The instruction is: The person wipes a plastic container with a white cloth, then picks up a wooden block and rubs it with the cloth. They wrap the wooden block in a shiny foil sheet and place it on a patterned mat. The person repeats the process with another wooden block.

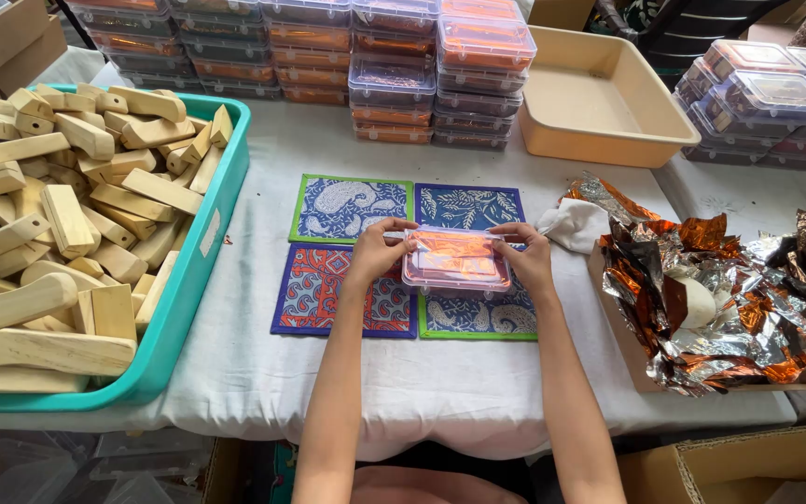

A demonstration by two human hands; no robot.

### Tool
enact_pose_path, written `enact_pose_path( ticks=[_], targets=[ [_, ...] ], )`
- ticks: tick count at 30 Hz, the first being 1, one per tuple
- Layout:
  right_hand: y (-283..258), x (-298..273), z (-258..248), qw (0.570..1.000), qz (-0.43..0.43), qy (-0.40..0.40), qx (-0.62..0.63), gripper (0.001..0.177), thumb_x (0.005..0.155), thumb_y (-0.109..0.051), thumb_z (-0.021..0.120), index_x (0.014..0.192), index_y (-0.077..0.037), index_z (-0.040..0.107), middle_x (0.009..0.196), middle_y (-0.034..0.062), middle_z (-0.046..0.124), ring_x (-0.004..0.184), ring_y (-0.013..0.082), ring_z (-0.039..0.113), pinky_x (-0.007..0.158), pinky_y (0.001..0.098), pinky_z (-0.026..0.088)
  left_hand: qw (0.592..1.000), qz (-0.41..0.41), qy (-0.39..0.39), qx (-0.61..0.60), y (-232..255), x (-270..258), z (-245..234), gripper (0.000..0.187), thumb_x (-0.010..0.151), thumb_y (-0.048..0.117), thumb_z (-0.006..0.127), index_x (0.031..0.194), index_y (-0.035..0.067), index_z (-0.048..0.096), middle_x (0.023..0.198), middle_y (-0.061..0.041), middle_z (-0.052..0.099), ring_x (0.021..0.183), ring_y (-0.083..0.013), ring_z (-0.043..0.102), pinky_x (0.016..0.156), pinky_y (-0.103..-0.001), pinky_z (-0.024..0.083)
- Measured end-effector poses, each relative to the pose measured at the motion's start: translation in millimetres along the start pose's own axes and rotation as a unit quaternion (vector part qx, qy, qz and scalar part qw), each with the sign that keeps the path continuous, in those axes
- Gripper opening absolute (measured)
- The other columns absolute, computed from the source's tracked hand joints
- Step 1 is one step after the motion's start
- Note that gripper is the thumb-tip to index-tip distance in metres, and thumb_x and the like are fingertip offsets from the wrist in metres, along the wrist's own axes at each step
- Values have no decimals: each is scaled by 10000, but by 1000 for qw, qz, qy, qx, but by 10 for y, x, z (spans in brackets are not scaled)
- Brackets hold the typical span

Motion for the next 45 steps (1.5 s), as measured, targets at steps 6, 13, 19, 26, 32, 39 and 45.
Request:
enact_pose_path(
  ticks=[6,13,19,26,32,39,45],
  targets=[
    [22,-34,35,994,13,74,-73,177,945,-107,759,1116,-82,795,1070,79,806,937,131,775,789,257,635,971,149,113,148,358,-102,-20,294,880,165,735,1171,147,771,1296,-107,616,1130,-278,653,883,-403,561],
    [-96,-25,11,996,9,-32,-77,319,915,-297,795,1181,-120,788,1247,82,770,1164,171,716,1060,364,560,978,110,27,175,165,-22,140,256,1006,169,567,1158,158,773,1298,35,699,1165,-166,681,966,-324,554],
    [-327,-165,191,967,1,-229,-112,761,685,-374,896,1392,-229,654,1641,18,426,1527,238,356,1224,433,357,993,67,-37,92,134,-15,145,428,857,375,749,1229,164,732,1402,-4,622,1227,-208,653,989,-360,580],
    [-447,-246,290,955,-28,-259,-144,1077,474,-213,983,1454,-281,539,1655,4,299,1519,240,275,1177,432,351,992,65,-88,56,-91,36,231,673,692,515,860,1269,188,744,1531,-42,520,1395,-263,530,1130,-431,489],
    [-509,-194,232,969,-28,-218,-113,922,517,-210,985,1374,-219,644,1616,24,431,1489,236,405,1192,433,416,974,65,-117,185,126,-56,263,737,672,568,877,1334,293,706,1630,-27,369,1551,-355,125,1236,-579,191],
    [-283,-99,119,988,13,-144,-45,690,673,-252,911,1320,-148,695,1516,60,582,1317,191,606,1061,364,569,956,175,-107,212,338,-126,218,845,519,211,949,1323,303,708,1543,17,542,1549,-358,234,1252,-539,280],
    [-399,-129,20,998,23,-43,-40,518,798,-279,848,1270,-117,707,1057,95,794,871,94,733,750,237,628,967,213,-14,142,663,-198,99,680,638,276,929,1279,289,703,1315,1,712,1239,-225,657,1106,-422,503]
  ],
)
Point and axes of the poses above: each hand's wrist, its own x-axis towards the middle knuckle, its own z-axis out of the palm, y = z × x, the point moved 7 cm from there along x, towards the middle knuckle
